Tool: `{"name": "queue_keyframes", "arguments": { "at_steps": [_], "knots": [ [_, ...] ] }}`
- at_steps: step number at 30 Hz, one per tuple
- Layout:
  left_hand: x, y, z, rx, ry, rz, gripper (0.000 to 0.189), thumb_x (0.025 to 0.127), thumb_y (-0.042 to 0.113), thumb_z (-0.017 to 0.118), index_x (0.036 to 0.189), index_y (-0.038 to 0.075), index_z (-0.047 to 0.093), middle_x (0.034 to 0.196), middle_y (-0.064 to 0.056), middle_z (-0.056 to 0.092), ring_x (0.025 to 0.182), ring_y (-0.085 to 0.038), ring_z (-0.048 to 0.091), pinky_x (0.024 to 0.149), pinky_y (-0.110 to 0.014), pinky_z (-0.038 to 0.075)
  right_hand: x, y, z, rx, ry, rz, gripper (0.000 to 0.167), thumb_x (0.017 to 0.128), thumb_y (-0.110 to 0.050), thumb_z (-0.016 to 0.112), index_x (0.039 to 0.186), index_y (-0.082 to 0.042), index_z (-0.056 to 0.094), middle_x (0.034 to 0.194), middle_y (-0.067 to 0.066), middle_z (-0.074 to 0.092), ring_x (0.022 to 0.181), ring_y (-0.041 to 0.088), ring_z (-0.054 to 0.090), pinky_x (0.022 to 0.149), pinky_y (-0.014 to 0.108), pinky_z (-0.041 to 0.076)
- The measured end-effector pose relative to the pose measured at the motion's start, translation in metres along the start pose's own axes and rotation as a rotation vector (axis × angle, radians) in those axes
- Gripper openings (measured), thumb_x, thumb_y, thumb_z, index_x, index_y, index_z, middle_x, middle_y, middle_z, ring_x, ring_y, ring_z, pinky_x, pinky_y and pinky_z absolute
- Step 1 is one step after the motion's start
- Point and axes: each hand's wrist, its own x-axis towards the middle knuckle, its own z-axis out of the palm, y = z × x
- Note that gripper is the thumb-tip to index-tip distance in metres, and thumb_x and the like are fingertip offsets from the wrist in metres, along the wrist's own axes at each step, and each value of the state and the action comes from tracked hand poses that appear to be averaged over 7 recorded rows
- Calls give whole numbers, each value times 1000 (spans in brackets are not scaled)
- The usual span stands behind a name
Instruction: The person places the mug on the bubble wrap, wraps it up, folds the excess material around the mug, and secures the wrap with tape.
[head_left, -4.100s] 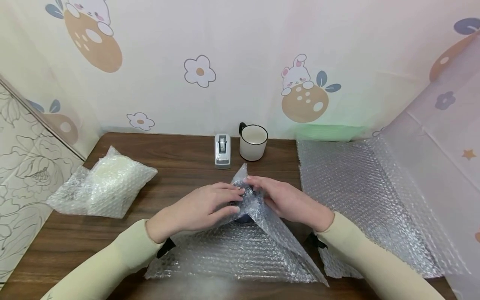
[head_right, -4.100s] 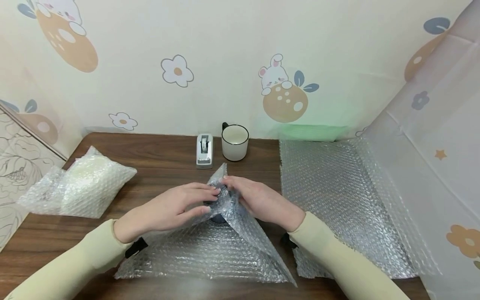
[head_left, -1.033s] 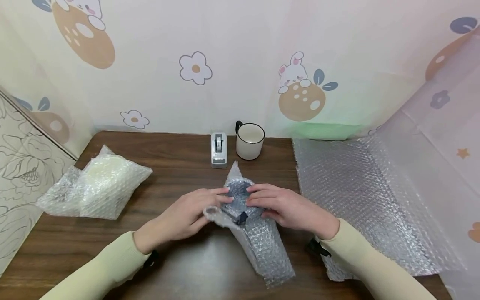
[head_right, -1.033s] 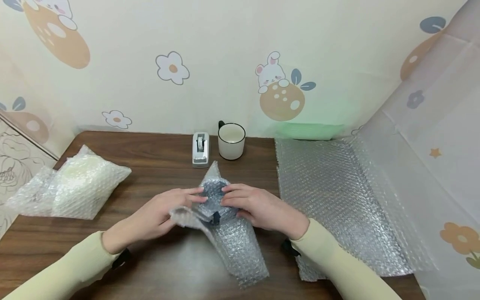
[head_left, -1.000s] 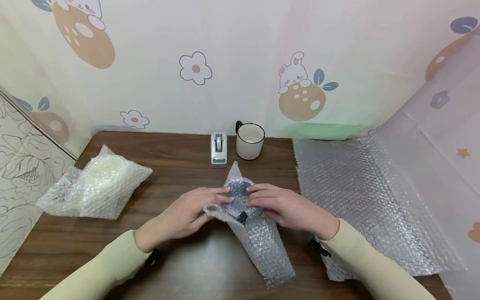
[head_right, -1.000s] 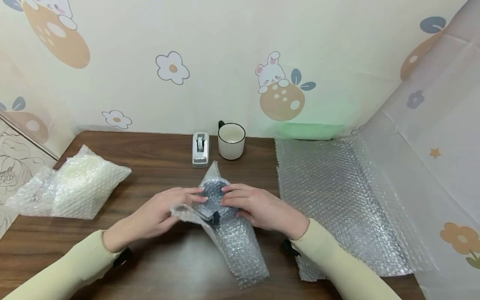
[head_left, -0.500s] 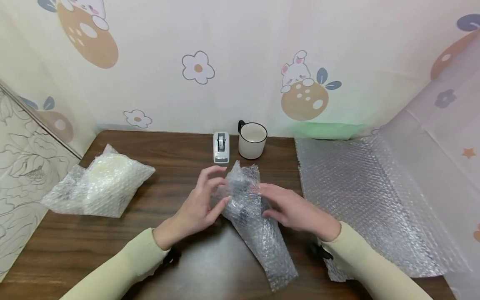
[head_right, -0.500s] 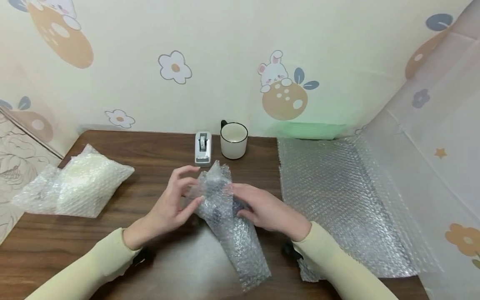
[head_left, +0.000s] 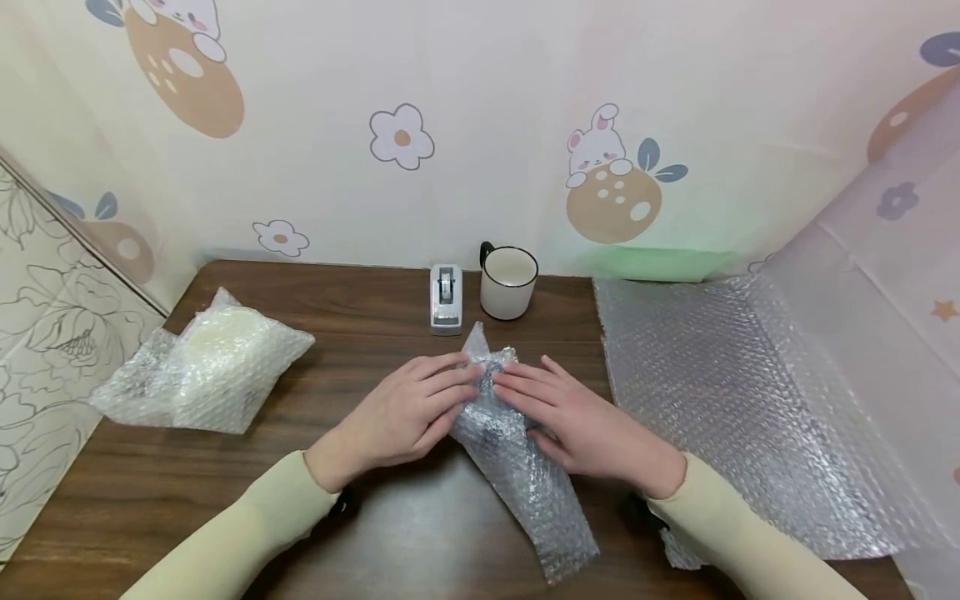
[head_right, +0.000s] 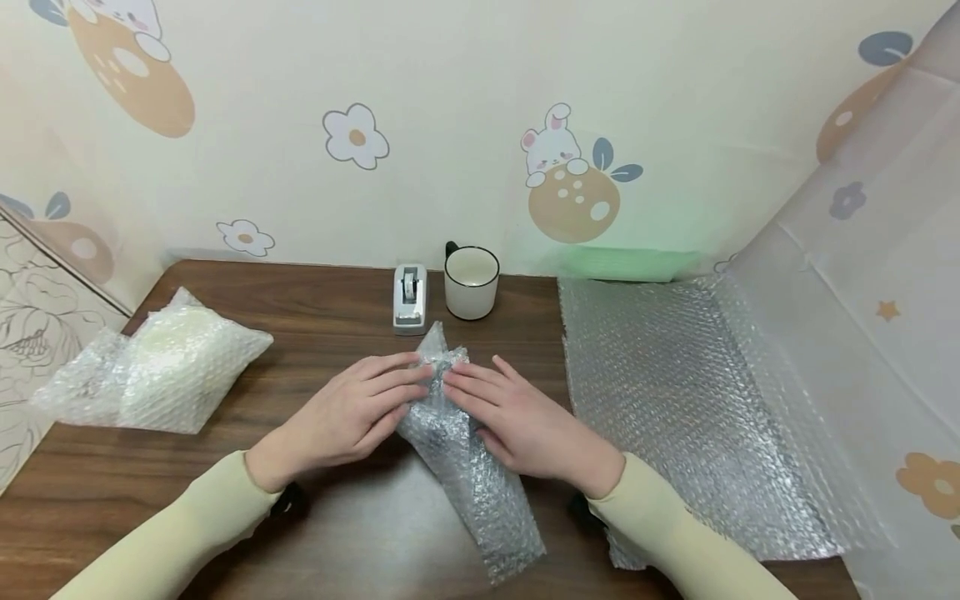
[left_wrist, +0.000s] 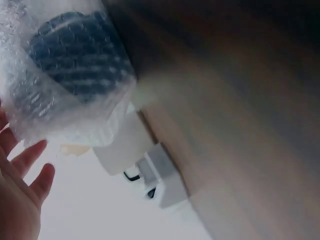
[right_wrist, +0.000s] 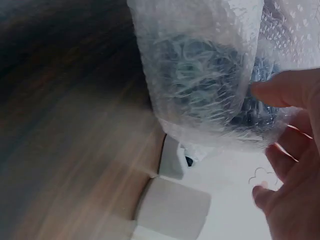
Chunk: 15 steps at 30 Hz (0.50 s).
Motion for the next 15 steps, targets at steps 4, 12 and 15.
{"name": "queue_keyframes", "arguments": {
  "at_steps": [4, 12, 15],
  "knots": [
    [3, 0, -3, 60, -75, 45, 43, 106, 36, 36, 125, 11, 66, 138, -5, 58, 137, -28, 43, 110, -45, 36, 7, -4, -1, -60, -40, 3, 64, 79, -1, 67, 141, -7, 54, 146, 6, 51, 142, 22, 37, 113, 65, 16],
    [9, 0, -2, 45, -103, 60, 45, 106, 40, 38, 121, 10, 68, 122, -1, 66, 133, -28, 45, 113, -43, 31, 19, -6, 1, -55, -104, -5, 52, 79, 0, 63, 130, -10, 60, 133, 2, 61, 137, 19, 44, 116, 62, 10],
    [10, -1, -1, 32, -117, 52, 43, 106, 40, 38, 120, 12, 68, 123, 0, 66, 135, -27, 44, 114, -45, 29, 20, -5, 2, -34, -117, 7, 53, 78, 1, 65, 129, -10, 60, 132, 1, 61, 138, 19, 42, 115, 61, 14]
  ]
}}
